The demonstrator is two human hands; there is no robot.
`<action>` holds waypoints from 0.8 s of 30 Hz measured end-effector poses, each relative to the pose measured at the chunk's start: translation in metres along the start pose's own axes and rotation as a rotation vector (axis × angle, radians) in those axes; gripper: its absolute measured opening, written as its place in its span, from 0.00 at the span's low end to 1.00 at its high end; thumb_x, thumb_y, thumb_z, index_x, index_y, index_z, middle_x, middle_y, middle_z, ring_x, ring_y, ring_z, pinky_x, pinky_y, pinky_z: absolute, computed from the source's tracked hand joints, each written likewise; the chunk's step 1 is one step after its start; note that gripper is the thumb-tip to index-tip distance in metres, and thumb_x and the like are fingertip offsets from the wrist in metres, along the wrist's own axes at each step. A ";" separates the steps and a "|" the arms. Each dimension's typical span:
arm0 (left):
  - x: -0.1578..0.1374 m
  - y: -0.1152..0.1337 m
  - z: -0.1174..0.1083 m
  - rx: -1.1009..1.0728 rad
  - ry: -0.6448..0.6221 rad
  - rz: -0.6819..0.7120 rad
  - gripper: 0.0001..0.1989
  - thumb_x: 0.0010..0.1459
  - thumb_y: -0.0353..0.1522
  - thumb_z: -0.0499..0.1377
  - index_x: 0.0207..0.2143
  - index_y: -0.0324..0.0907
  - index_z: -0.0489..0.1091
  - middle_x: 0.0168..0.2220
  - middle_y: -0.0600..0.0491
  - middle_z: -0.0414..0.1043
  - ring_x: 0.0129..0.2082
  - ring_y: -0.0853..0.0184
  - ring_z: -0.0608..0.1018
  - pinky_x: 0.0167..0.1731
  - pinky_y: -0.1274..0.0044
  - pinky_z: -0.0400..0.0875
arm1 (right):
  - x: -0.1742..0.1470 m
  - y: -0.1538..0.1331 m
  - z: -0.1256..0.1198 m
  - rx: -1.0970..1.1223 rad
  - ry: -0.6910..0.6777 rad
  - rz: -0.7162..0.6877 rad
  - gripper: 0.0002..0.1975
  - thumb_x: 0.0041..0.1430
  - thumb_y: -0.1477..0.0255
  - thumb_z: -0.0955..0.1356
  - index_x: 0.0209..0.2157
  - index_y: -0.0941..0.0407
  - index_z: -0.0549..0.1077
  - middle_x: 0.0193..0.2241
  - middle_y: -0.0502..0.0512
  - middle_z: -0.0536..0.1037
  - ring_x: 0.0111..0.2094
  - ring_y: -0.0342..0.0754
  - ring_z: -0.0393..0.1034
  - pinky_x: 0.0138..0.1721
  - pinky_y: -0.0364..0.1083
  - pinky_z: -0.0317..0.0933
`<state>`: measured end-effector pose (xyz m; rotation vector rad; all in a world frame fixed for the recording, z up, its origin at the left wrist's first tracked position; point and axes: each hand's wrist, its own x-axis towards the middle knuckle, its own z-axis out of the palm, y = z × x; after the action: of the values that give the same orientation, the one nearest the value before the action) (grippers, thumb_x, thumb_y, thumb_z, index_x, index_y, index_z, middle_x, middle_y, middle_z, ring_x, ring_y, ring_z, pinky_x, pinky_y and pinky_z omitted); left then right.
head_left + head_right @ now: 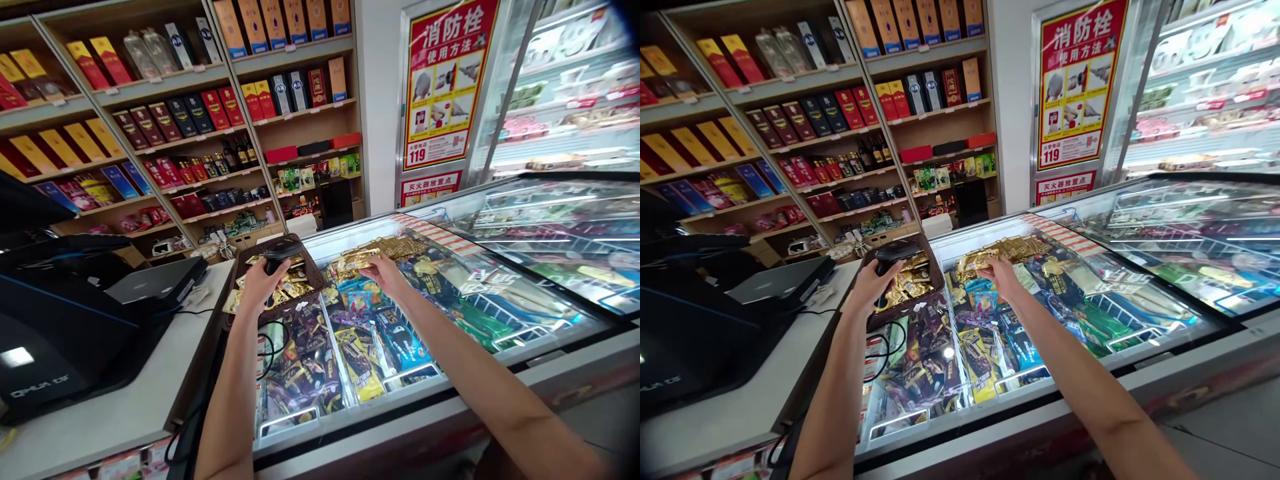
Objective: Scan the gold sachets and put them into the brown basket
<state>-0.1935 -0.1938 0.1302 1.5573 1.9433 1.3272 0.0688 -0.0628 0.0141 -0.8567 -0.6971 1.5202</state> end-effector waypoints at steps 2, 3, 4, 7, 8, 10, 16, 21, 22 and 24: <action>-0.001 0.005 0.007 -0.045 0.017 0.002 0.25 0.46 0.54 0.65 0.30 0.42 0.68 0.19 0.55 0.70 0.19 0.67 0.72 0.20 0.78 0.63 | -0.001 0.002 -0.002 0.042 -0.008 0.004 0.12 0.48 0.79 0.71 0.27 0.53 0.63 0.25 0.45 0.74 0.29 0.44 0.73 0.39 0.49 0.75; -0.003 0.007 0.011 -0.062 0.015 0.005 0.25 0.46 0.54 0.65 0.30 0.42 0.68 0.19 0.55 0.70 0.19 0.67 0.72 0.20 0.78 0.63 | -0.002 0.003 -0.003 0.051 -0.004 0.000 0.11 0.48 0.79 0.70 0.27 0.53 0.63 0.26 0.46 0.75 0.30 0.44 0.74 0.40 0.49 0.75; -0.004 0.010 0.015 -0.072 0.008 0.008 0.25 0.46 0.54 0.65 0.30 0.42 0.68 0.19 0.55 0.70 0.19 0.67 0.72 0.20 0.78 0.63 | -0.003 0.004 -0.004 0.055 -0.001 -0.008 0.10 0.48 0.79 0.70 0.27 0.53 0.64 0.28 0.46 0.76 0.32 0.44 0.74 0.40 0.49 0.75; -0.012 0.017 0.026 -0.083 -0.010 -0.010 0.25 0.47 0.54 0.64 0.30 0.41 0.68 0.18 0.55 0.69 0.18 0.68 0.71 0.19 0.78 0.61 | -0.007 0.005 -0.005 0.022 -0.009 -0.023 0.08 0.47 0.77 0.70 0.28 0.54 0.66 0.32 0.48 0.78 0.37 0.46 0.74 0.40 0.49 0.74; -0.014 0.018 0.030 -0.091 -0.010 -0.022 0.25 0.47 0.54 0.64 0.30 0.41 0.68 0.18 0.55 0.69 0.17 0.69 0.70 0.18 0.78 0.60 | -0.009 0.005 -0.006 -0.004 -0.008 -0.026 0.08 0.47 0.76 0.71 0.27 0.54 0.67 0.32 0.49 0.78 0.37 0.47 0.74 0.40 0.49 0.74; -0.020 0.018 0.038 -0.121 -0.019 -0.036 0.25 0.47 0.54 0.64 0.28 0.42 0.67 0.18 0.56 0.68 0.18 0.69 0.70 0.18 0.79 0.60 | -0.012 0.005 -0.006 -0.055 0.002 -0.034 0.08 0.45 0.75 0.72 0.27 0.54 0.68 0.31 0.48 0.78 0.38 0.47 0.74 0.39 0.48 0.74; -0.036 0.003 0.063 -0.174 -0.078 -0.031 0.23 0.48 0.52 0.64 0.29 0.43 0.66 0.19 0.57 0.67 0.18 0.69 0.71 0.18 0.79 0.61 | -0.015 0.007 -0.004 -0.040 -0.011 -0.056 0.10 0.44 0.73 0.74 0.30 0.54 0.72 0.31 0.48 0.78 0.34 0.46 0.74 0.39 0.48 0.74; -0.043 -0.013 0.076 -0.097 -0.128 0.046 0.22 0.50 0.52 0.64 0.31 0.43 0.68 0.21 0.56 0.67 0.19 0.67 0.73 0.20 0.77 0.65 | -0.015 0.005 -0.005 -0.068 -0.056 -0.089 0.11 0.45 0.71 0.74 0.32 0.54 0.72 0.32 0.49 0.79 0.38 0.51 0.76 0.41 0.52 0.74; -0.043 -0.015 0.078 -0.085 -0.123 0.062 0.21 0.50 0.51 0.64 0.31 0.43 0.68 0.21 0.56 0.67 0.20 0.67 0.73 0.21 0.77 0.65 | -0.015 0.004 -0.005 -0.074 -0.059 -0.094 0.12 0.45 0.71 0.74 0.33 0.54 0.72 0.33 0.50 0.79 0.38 0.51 0.76 0.41 0.53 0.74; -0.043 -0.018 0.081 -0.082 -0.097 0.075 0.20 0.51 0.50 0.64 0.30 0.43 0.68 0.22 0.56 0.67 0.20 0.67 0.73 0.21 0.77 0.65 | -0.016 0.003 -0.006 -0.082 -0.056 -0.103 0.12 0.45 0.70 0.74 0.33 0.54 0.72 0.33 0.50 0.79 0.38 0.52 0.76 0.41 0.54 0.74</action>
<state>-0.1302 -0.1945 0.0608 1.6379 1.7663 1.3183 0.0725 -0.0790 0.0104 -0.8290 -0.8372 1.4362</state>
